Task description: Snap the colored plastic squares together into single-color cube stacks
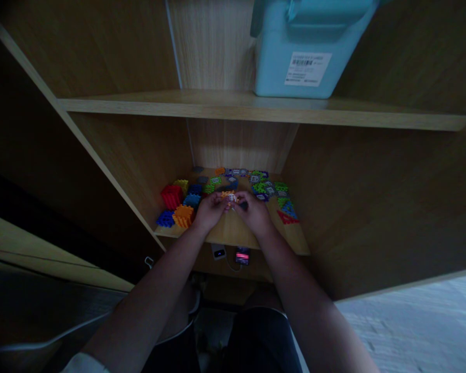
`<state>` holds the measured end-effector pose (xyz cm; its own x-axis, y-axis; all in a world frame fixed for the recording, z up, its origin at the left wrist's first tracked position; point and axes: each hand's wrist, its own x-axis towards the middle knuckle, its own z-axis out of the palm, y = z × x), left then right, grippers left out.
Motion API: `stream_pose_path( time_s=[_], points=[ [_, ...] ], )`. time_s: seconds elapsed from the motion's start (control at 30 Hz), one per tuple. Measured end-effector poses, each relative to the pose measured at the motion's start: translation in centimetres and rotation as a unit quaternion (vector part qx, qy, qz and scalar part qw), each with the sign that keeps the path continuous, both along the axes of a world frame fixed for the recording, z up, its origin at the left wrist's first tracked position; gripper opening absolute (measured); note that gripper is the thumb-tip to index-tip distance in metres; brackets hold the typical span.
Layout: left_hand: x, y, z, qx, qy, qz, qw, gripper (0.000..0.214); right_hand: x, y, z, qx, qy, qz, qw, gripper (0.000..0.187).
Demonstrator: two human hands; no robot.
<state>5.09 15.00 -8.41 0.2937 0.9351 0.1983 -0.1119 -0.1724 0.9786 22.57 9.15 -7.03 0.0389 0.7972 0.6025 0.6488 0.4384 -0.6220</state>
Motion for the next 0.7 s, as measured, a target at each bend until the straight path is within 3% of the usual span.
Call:
stream_pose_path(
  time_s=[0.17, 0.43, 0.7],
  points=[
    [-0.08, -0.02, -0.18, 0.004, 0.012, 0.01, 1.0, 0.027, 0.13, 0.31, 0.1, 0.027, -0.032, 0.055, 0.998, 0.055],
    [-0.15, 0.0, -0.07, -0.003, 0.018, 0.02, 1.0, 0.028, 0.59, 0.45, -0.45, 0.016, -0.058, 0.008, 0.998, 0.045],
    [-0.13, -0.1, -0.13, 0.012, 0.044, 0.032, 0.998, 0.019, 0.42, 0.47, -0.72, -0.004, -0.01, -0.02, 1.0, 0.043]
  ],
)
